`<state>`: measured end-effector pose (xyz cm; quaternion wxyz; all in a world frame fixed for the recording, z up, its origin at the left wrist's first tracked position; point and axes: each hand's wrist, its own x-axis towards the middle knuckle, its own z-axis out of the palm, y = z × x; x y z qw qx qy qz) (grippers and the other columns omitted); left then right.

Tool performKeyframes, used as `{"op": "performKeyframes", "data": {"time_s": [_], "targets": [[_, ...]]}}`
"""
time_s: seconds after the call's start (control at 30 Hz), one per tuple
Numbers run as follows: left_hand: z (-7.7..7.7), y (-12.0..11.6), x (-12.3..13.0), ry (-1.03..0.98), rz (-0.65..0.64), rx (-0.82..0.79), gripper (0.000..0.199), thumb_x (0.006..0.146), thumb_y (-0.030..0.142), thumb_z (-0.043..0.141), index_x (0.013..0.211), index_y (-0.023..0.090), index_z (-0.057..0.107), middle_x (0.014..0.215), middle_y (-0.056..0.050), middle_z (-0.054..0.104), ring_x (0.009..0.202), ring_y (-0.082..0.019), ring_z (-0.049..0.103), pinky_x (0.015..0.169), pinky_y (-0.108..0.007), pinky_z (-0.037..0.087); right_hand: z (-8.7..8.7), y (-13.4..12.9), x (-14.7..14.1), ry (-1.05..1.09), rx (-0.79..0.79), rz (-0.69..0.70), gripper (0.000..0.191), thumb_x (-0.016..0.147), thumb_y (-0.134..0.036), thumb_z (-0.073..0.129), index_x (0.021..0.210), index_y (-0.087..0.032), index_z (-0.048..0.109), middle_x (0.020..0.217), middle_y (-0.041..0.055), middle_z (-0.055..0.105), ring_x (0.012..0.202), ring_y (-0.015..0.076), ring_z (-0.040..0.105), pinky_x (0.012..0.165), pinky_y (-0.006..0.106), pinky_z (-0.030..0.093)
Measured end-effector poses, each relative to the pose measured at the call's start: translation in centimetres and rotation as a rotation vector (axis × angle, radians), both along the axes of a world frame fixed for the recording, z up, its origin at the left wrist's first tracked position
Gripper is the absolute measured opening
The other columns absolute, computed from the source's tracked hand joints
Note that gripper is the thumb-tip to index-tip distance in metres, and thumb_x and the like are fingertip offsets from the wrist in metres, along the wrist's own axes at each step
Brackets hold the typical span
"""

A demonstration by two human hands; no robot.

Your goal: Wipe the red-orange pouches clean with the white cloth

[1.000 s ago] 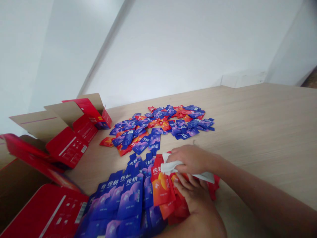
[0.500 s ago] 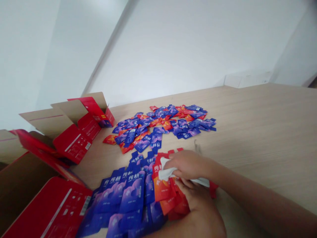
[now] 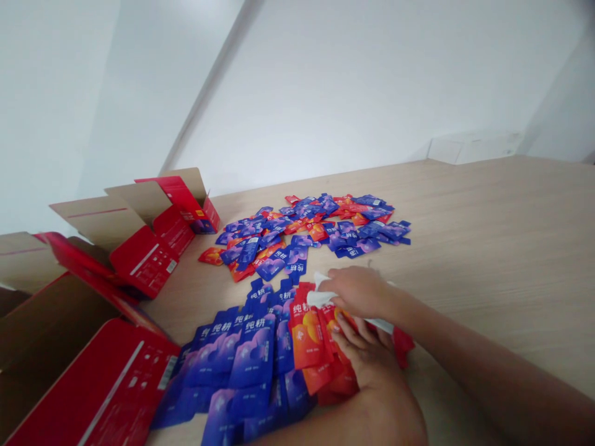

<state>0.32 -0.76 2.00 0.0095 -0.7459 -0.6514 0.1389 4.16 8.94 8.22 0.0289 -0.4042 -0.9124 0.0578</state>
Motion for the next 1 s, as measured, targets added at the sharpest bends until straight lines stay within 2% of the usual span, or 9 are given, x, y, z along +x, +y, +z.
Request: {"op": "performKeyframes", "data": {"time_s": [0.07, 0.23, 0.37, 0.47, 0.53, 0.7, 0.87, 0.93, 1.0], "targets": [[0.1, 0.0, 0.0, -0.041, -0.005, -0.002, 0.046, 0.089, 0.015, 0.039, 0.134, 0.027, 0.043, 0.143, -0.011, 0.035, 0.128, -0.040, 0.028, 0.099, -0.067, 0.027, 0.2, 0.1, 0.2, 0.027, 0.046, -0.026, 0.034, 0.082, -0.024, 0.051, 0.114, -0.029, 0.062, 0.095, 0.0068, 0.062, 0.082, 0.0226, 0.061, 0.065, 0.028, 0.041], [0.1, 0.0, 0.0, 0.017, 0.017, -0.017, 0.045, 0.090, 0.012, 0.035, 0.135, 0.013, 0.040, 0.141, -0.018, 0.035, 0.129, -0.039, 0.026, 0.101, -0.063, 0.028, 0.2, 0.1, 0.3, 0.100, -0.025, 0.097, 0.033, 0.082, -0.025, 0.053, 0.113, -0.030, 0.062, 0.099, 0.0049, 0.063, 0.088, 0.0211, 0.061, 0.073, 0.027, 0.041], [-0.3, -0.1, -0.1, -0.047, 0.005, 0.019, 0.043, 0.092, 0.022, 0.038, 0.134, 0.029, 0.042, 0.143, -0.011, 0.034, 0.128, -0.040, 0.027, 0.100, -0.066, 0.026, -0.6, 1.1, 0.9, 0.001, -0.051, -0.002, 0.025, 0.081, -0.024, 0.053, 0.103, -0.026, 0.065, 0.094, 0.0070, 0.065, 0.086, 0.0230, 0.062, 0.069, 0.028, 0.041], [-0.3, -0.2, -0.2, -0.070, 0.011, 0.055, 0.043, 0.092, 0.025, 0.039, 0.134, 0.033, 0.041, 0.144, -0.011, 0.032, 0.127, -0.040, 0.028, 0.100, -0.065, 0.027, -0.3, 1.3, 1.2, -0.005, -0.001, -0.062, 0.028, 0.082, -0.025, 0.053, 0.108, -0.027, 0.064, 0.095, 0.0075, 0.065, 0.086, 0.0234, 0.061, 0.067, 0.028, 0.041], [-0.1, -0.2, -0.1, -0.056, 0.003, 0.013, 0.043, 0.093, 0.022, 0.037, 0.135, 0.029, 0.041, 0.144, -0.011, 0.033, 0.128, -0.041, 0.027, 0.100, -0.066, 0.026, 0.0, 0.8, 1.1, 0.038, 0.003, -0.012, 0.028, 0.082, -0.026, 0.052, 0.108, -0.027, 0.063, 0.098, 0.0066, 0.064, 0.087, 0.0226, 0.061, 0.069, 0.028, 0.041], [0.3, -0.1, 0.0, 0.072, 0.005, -0.018, 0.045, 0.090, 0.010, 0.031, 0.133, 0.009, 0.043, 0.138, -0.021, 0.040, 0.127, -0.040, 0.031, 0.101, -0.061, 0.029, -0.3, 0.1, 0.4, 0.050, -0.099, 0.177, 0.020, 0.082, -0.028, 0.054, 0.099, -0.026, 0.065, 0.093, 0.0039, 0.066, 0.085, 0.0213, 0.062, 0.070, 0.027, 0.041], [-0.1, -0.2, -0.2, -0.001, -0.008, 0.032, 0.047, 0.090, 0.015, 0.038, 0.134, 0.031, 0.042, 0.144, -0.012, 0.032, 0.127, -0.041, 0.029, 0.099, -0.066, 0.028, -0.6, 1.0, 0.9, -0.009, 0.001, -0.029, 0.025, 0.082, -0.026, 0.052, 0.104, -0.026, 0.064, 0.094, 0.0073, 0.066, 0.085, 0.0232, 0.062, 0.066, 0.028, 0.041], [-0.3, -0.2, -0.3, 0.001, -0.008, 0.040, 0.048, 0.090, 0.015, 0.038, 0.134, 0.034, 0.042, 0.144, -0.011, 0.033, 0.127, -0.041, 0.030, 0.098, -0.068, 0.027, -0.4, 1.1, 1.2, 0.007, -0.005, -0.017, 0.025, 0.082, -0.026, 0.052, 0.104, -0.026, 0.064, 0.094, 0.0068, 0.066, 0.085, 0.0227, 0.063, 0.066, 0.027, 0.041], [-0.6, -0.1, -0.2, 0.029, -0.018, 0.032, 0.049, 0.090, 0.013, 0.036, 0.135, 0.030, 0.042, 0.142, -0.013, 0.037, 0.127, -0.042, 0.030, 0.099, -0.068, 0.026, -0.2, 1.0, 1.2, 0.040, -0.047, 0.082, 0.023, 0.082, -0.027, 0.052, 0.101, -0.026, 0.064, 0.094, 0.0051, 0.066, 0.086, 0.0217, 0.063, 0.068, 0.027, 0.042]]}}
